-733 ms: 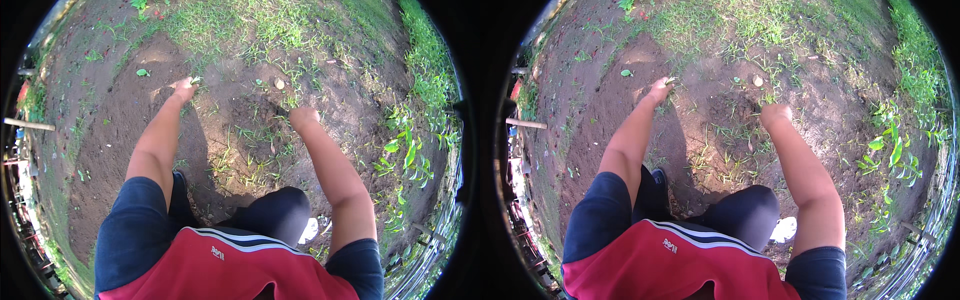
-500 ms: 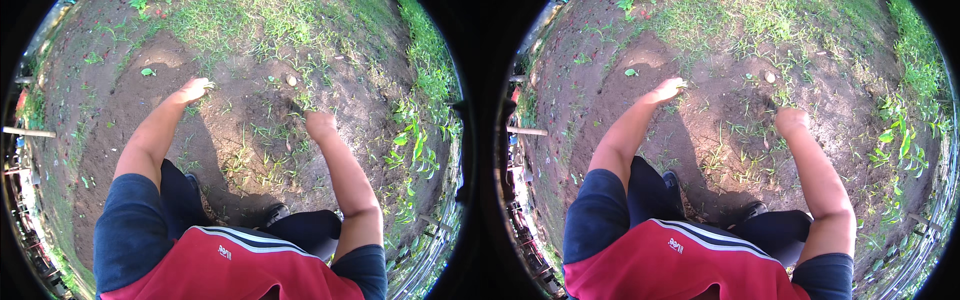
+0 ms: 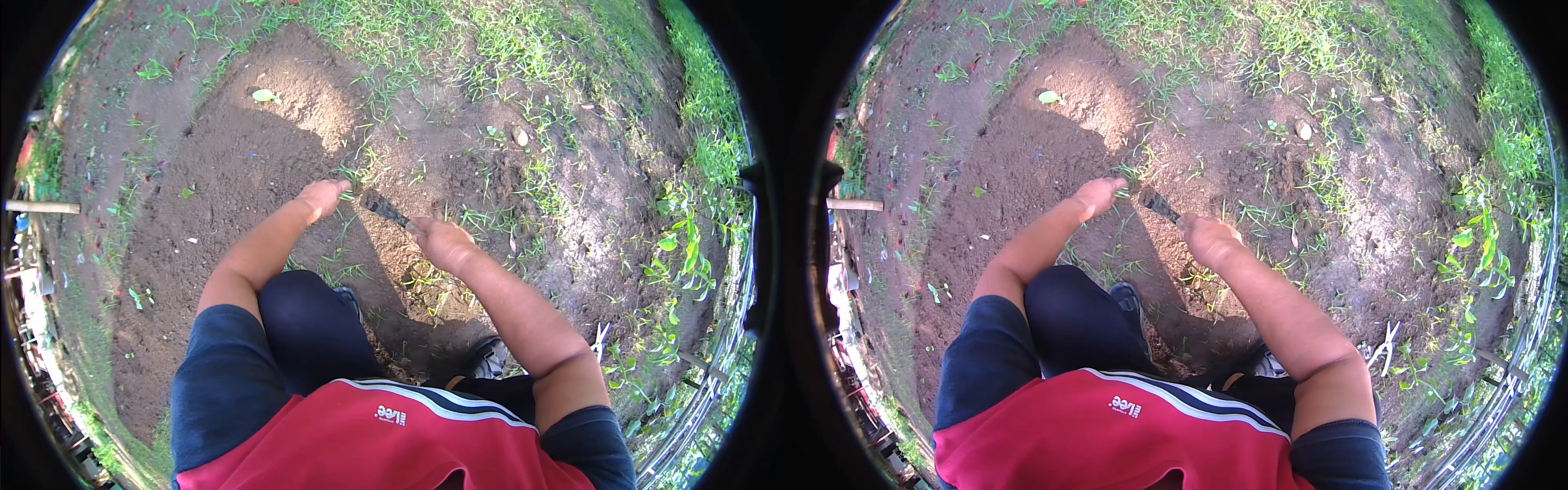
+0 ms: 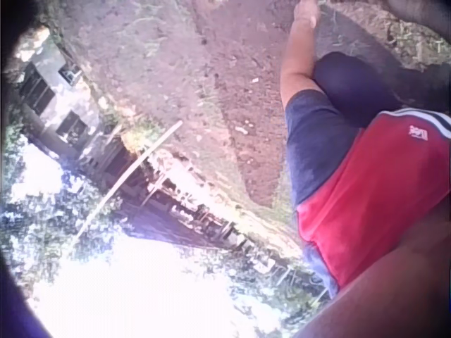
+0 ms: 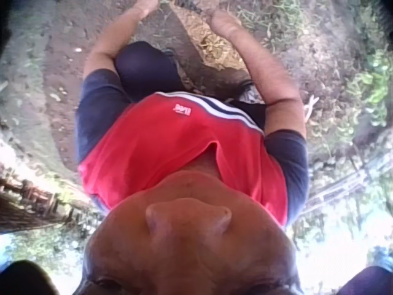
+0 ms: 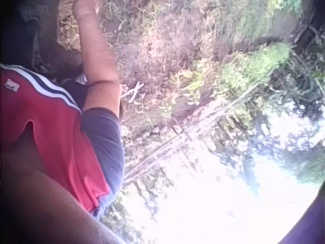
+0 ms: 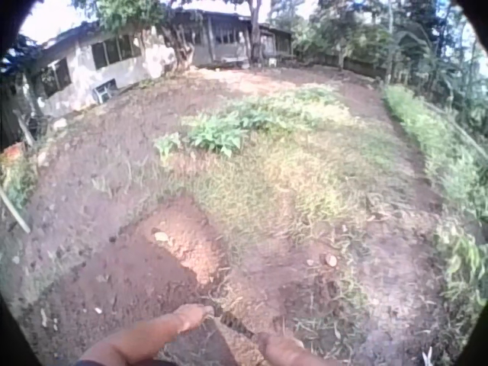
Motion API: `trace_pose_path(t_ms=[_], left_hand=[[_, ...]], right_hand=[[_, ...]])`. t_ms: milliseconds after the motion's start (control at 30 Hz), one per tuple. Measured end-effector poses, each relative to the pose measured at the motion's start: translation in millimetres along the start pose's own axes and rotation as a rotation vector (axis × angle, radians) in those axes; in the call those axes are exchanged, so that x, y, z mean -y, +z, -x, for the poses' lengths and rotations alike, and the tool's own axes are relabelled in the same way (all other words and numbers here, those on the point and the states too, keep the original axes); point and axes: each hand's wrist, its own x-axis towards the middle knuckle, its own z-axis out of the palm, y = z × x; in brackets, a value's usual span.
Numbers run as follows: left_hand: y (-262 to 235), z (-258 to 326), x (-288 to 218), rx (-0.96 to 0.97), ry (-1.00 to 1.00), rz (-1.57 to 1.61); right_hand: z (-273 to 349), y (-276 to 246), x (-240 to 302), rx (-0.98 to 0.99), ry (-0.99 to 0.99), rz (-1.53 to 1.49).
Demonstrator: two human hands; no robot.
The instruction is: The person uses a small hand hoe to loosen soil and remove weeds from a garden bed. They repeatedly scrape the ground and pull out grass by hand, clearing a patch of soil.
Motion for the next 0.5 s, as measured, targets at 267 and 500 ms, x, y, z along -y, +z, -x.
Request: trace_pose_path(t_ms=[267,500], left_hand=[[32.8,-33.0,-0.3,-0.01,-0.013,-0.284],[35.6,-60.4,4.2,-0.006,-0.103,-0.324]], right_hand=[[2.9,15.5,32.5,-0.047,0.094,-0.099],[-1.1,25.2,31.3,-0.121,0.097,-0.032]])
